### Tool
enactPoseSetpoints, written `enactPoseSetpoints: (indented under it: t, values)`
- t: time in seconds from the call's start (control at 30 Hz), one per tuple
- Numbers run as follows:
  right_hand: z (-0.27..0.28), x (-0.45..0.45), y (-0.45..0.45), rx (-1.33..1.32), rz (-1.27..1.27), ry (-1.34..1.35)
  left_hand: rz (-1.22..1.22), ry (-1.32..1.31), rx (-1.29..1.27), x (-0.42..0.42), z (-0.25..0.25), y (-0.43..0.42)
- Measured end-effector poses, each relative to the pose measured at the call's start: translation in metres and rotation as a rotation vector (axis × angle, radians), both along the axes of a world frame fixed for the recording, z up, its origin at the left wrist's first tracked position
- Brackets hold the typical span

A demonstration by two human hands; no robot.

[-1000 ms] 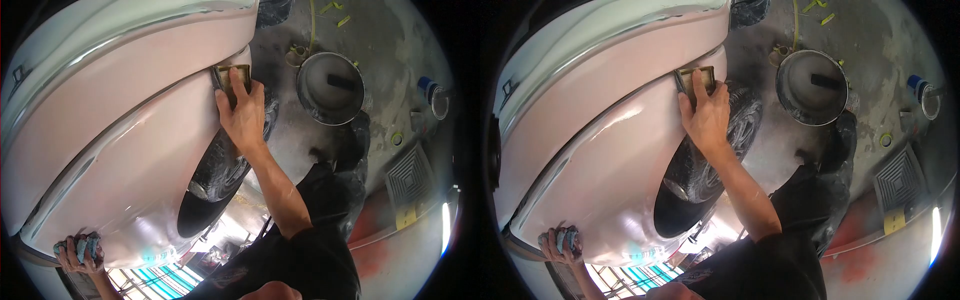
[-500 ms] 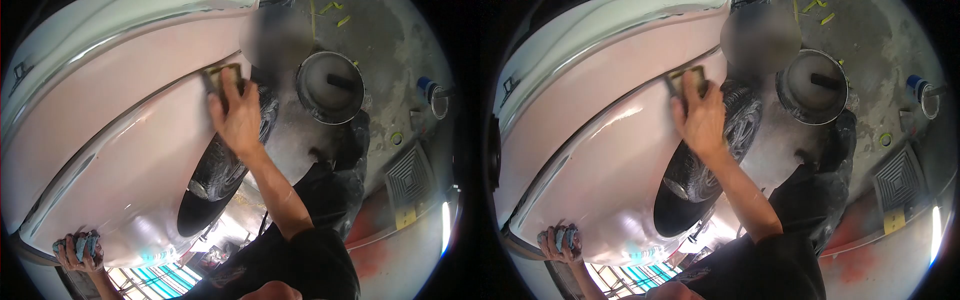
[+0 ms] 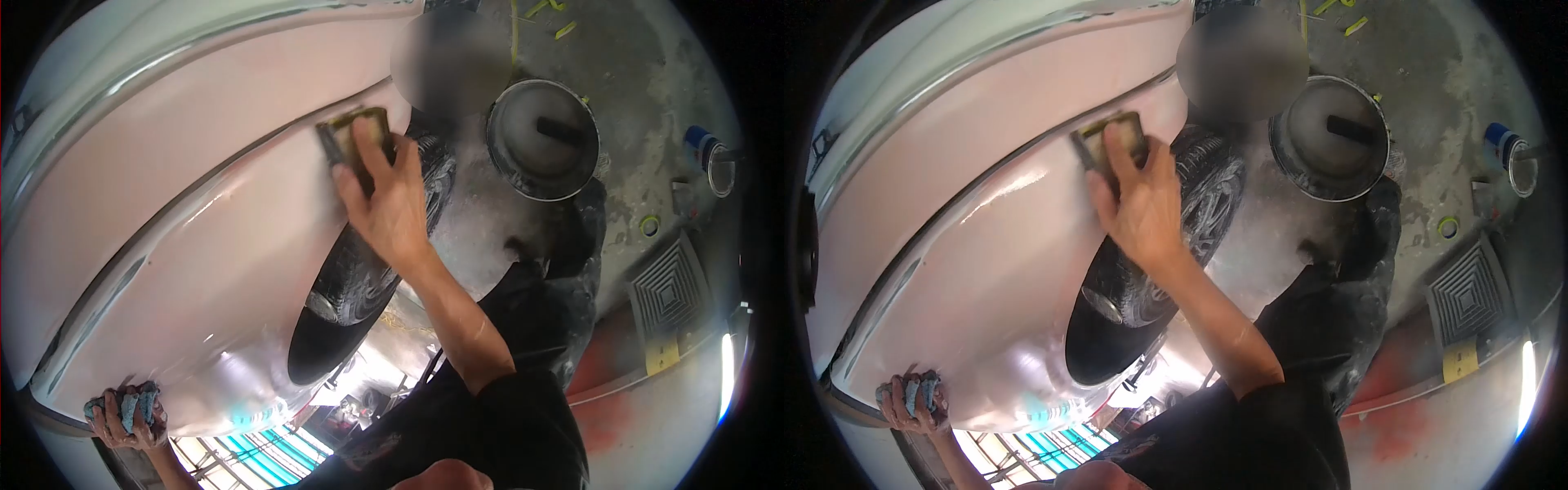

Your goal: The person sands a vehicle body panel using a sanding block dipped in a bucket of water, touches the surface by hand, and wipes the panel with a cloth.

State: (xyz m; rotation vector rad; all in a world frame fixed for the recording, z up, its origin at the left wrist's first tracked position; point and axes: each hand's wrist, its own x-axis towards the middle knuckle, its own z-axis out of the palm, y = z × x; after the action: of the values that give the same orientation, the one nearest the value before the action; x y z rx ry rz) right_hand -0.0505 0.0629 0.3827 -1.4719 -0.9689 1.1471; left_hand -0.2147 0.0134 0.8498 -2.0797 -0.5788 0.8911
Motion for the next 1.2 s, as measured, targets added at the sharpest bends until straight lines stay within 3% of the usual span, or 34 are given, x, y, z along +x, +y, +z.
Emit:
enactPoseSetpoints:
  t: [0.1,0.2,0.3,0.43,0.67,0.8,0.93,1.07,1.2]
  values:
    - [-0.027,-0.003,0.017,-0.045,-0.024,-0.156,0.004,-0.003,0.004,0.0,0.004,0.001]
    - [-0.02,-0.006,0.006,-0.06,-0.044,-0.079,0.005,-0.007,0.011,0.001,0.003,-0.002]
    - [-0.001,-0.006,-0.034,0.099,0.003,-0.039,-0.008,-0.002,0.013,0.003,0.001,-0.002]
    - [-0.025,-0.001,-0.008,-0.025,-0.018,-0.069,-0.013,0.003,0.001,0.004,-0.005,0.001]
    - [-0.018,-0.011,-0.034,0.065,-0.013,0.022,-0.016,0.005,0.003,0.004,-0.003,0.005]
    - [-0.041,0.002,0.016,-0.063,0.014,-0.111,-0.001,0.004,0.004,0.007,0.001,0.004]
    - [-0.024,0.0,-0.016,0.095,0.003,-0.057,0.0,-0.002,0.012,0.008,-0.002,0.004]
    - [-0.029,0.009,0.017,-0.079,0.048,-0.186,0.022,0.007,0.018,0.017,-0.006,0.004]
    - [-0.015,0.002,-0.005,0.061,0.011,-0.086,-0.001,-0.044,-0.015,0.008,-0.009,0.006]
